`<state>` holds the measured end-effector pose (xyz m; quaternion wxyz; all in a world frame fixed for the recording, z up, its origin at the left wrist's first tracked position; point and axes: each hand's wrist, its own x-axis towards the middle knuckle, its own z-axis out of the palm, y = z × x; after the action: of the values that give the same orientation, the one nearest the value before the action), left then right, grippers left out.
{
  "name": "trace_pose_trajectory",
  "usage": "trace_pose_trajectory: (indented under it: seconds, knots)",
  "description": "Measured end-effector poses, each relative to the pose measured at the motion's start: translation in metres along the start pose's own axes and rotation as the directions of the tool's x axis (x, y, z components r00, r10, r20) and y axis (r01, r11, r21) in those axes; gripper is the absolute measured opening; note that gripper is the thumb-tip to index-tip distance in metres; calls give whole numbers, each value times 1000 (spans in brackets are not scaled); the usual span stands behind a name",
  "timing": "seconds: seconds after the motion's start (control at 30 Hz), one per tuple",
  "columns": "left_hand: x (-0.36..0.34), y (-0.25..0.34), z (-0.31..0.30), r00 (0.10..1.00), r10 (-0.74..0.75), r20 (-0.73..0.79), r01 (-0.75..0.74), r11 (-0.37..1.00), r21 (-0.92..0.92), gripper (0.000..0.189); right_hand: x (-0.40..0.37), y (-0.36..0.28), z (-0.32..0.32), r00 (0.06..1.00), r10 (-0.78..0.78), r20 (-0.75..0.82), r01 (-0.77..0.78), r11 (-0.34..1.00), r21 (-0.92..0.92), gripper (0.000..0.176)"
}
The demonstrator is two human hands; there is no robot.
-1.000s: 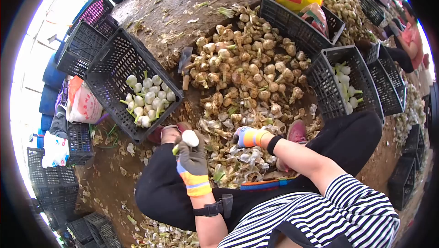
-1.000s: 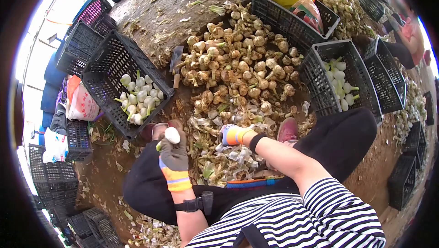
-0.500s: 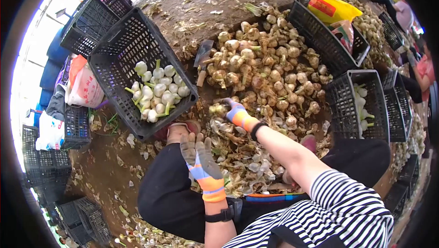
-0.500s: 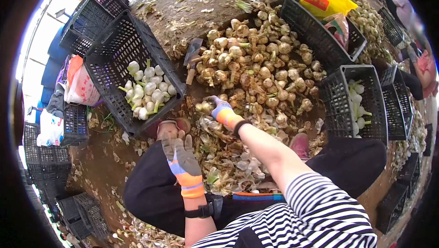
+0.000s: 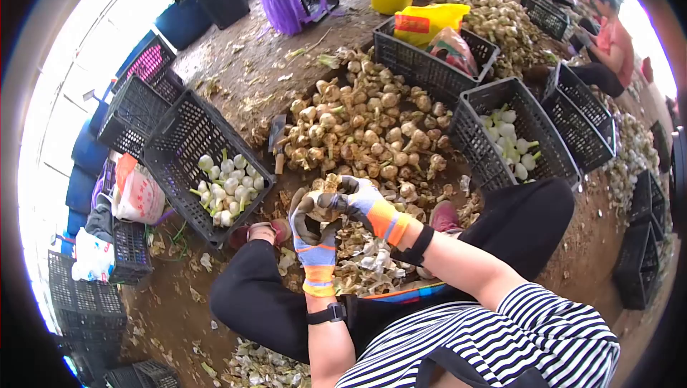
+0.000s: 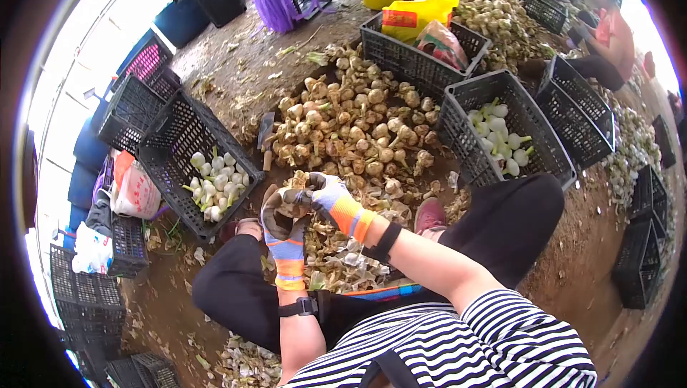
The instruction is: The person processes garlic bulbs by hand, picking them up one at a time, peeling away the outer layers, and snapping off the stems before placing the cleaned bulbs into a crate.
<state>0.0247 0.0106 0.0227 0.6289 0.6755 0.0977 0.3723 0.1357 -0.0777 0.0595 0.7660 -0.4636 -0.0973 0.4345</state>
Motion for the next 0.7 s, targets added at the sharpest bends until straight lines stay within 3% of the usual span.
trace_pose_trajectory:
  seconds: [0.03, 0.1, 0.17, 0.23, 0.27, 0.4, 0.43, 0.5, 0.57, 0.6, 0.63, 0.7]
  knots:
    - [-4, 3, 2, 1000, 11, 11, -11, 1000, -1, 74, -1, 7, -2, 999, -26, -40, 27, 999, 34, 35]
    - [-9, 10, 6, 990, -140, 25, 142, 984, -108, 66, -14, 2, -6, 999, -5, -42, 7, 999, 45, 33]
    - [-12, 13, 12, 996, -83, 13, 84, 994, -76, 63, -24, 0, -13, 999, 24, -46, -22, 998, 57, 30]
    - [-13, 20, 16, 996, -74, 40, 79, 982, -172, 59, -29, 2, -24, 999, 10, 44, -16, 990, 139, 27]
    - [-11, 20, 18, 998, 34, 49, -29, 995, -94, 61, -37, -6, -26, 997, 46, 66, -55, 989, 137, 29]
    - [-14, 27, 23, 994, 58, 95, -45, 990, -133, 64, -50, -20, -31, 997, -4, 80, -3, 997, 83, 30]
    - [-15, 28, 24, 993, 43, 108, -16, 970, -242, 66, -48, -19, -35, 997, -9, 77, 2, 996, 85, 30]
    - [-16, 31, 27, 992, 31, 125, 14, 938, -346, 68, -37, -12, -47, 963, -202, 181, 194, 979, 62, 34]
    - [-21, 35, 30, 983, -153, 103, 184, 857, -481, 69, -36, -10, -63, 948, -206, 242, 215, 977, -8, 37]
    - [-22, 29, 29, 980, -157, 121, 197, 839, -507, 67, -36, -9, -67, 941, -209, 267, 203, 978, 48, 37]
    - [-21, 24, 28, 980, -155, 123, 197, 838, -509, 67, -36, -7, -71, 933, -211, 293, 190, 977, 102, 37]
    - [-17, 21, 30, 992, 34, 120, -12, 984, -177, 67, -44, -13, -57, 982, -98, 158, 72, 983, 167, 35]
